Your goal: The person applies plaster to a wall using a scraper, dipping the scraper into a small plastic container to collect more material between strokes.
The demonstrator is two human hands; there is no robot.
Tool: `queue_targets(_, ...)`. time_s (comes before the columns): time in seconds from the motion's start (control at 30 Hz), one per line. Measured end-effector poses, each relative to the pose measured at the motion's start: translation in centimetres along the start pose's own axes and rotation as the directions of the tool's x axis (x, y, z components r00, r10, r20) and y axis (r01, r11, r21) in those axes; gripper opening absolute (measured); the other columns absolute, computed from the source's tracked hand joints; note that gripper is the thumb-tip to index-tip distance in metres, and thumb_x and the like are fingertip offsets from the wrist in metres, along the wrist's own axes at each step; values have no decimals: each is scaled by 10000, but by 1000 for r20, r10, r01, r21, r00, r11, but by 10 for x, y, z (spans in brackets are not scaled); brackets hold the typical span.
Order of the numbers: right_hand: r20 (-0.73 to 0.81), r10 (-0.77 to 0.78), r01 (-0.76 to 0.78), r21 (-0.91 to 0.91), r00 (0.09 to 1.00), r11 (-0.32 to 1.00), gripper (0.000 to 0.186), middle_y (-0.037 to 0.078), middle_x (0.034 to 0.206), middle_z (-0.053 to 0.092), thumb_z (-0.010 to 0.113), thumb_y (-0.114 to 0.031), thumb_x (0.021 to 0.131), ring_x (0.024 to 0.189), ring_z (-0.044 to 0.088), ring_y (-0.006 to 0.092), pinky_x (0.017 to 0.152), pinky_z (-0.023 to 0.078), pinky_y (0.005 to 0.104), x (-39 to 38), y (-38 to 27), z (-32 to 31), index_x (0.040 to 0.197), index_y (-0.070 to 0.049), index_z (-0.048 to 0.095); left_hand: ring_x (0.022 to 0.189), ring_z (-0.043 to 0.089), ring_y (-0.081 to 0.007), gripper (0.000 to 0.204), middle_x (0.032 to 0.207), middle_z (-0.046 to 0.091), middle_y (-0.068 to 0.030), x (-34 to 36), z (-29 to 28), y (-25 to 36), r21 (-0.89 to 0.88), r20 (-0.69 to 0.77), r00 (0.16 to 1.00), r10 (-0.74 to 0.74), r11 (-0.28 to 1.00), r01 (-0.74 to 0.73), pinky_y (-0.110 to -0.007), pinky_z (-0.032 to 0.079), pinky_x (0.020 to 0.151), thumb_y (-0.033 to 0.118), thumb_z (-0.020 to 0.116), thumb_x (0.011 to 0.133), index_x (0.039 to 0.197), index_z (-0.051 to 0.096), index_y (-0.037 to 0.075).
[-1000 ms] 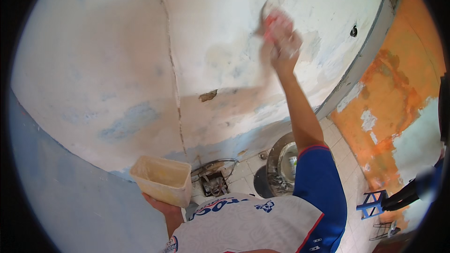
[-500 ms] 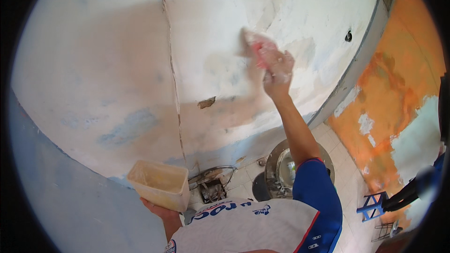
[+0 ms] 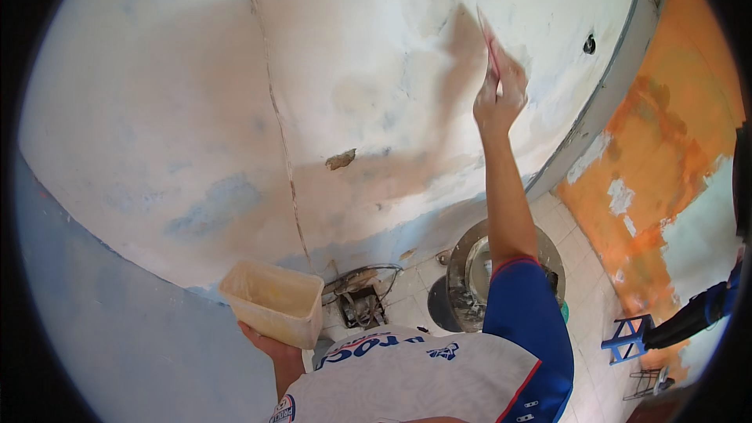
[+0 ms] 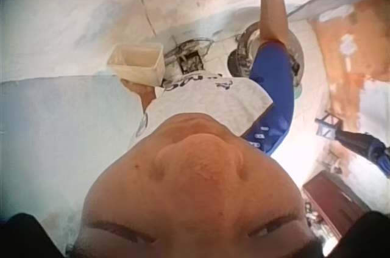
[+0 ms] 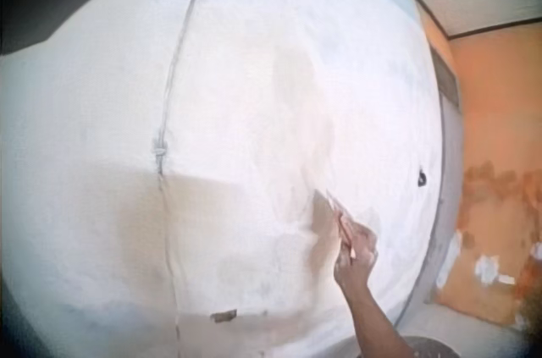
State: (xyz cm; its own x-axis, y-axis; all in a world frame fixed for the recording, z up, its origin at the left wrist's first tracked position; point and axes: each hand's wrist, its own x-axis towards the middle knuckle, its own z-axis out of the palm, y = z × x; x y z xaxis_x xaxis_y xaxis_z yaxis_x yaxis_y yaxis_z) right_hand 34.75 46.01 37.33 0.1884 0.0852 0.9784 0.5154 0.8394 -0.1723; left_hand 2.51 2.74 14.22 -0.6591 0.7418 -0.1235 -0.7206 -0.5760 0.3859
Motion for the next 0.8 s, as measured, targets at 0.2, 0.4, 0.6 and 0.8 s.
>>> queue_targets(0.2,236,-312,361,-200,920,911,519,116,1255,756,592,141,856,1069,692,326,1008,508,389,-15,-31,-1,1297,-86,745,1466,451,-337,761,1641,415,-81,-7,20,-7,149,22,998,57,987,-59,-513,406,1213,684,362,1054,1620,363,174)
queue_targets(0.4,-26,-38,35,-102,999,994,648,136,1333,726,561,158,741,1104,663,362,1063,460,444,7,-33,4,1312,-89,740,1470,447,-337,779,1639,416,-83,-6,24,-1,96,9,1000,7,995,-8,-522,406,1214,699,368,1043,1622,363,178)
queue_targets(0.6,266,-225,276,-175,937,945,485,78,1335,738,640,28,840,1222,658,321,1069,417,426,-3,-53,14,1275,-144,767,1463,454,-336,761,1630,428,-88,-3,4,-3,33,-32,999,2,999,-1,-506,401,1216,682,375,1052,1616,374,170)
queue_targets(0.8,-37,134,-126,155,990,980,296,136,1145,771,655,-56,1009,1063,692,171,944,530,316,59,-24,2,1282,50,701,1458,458,-341,763,1619,442,-95,-3,9,2,158,125,992,0,987,-20,-506,402,1213,674,370,1056,1611,376,150)
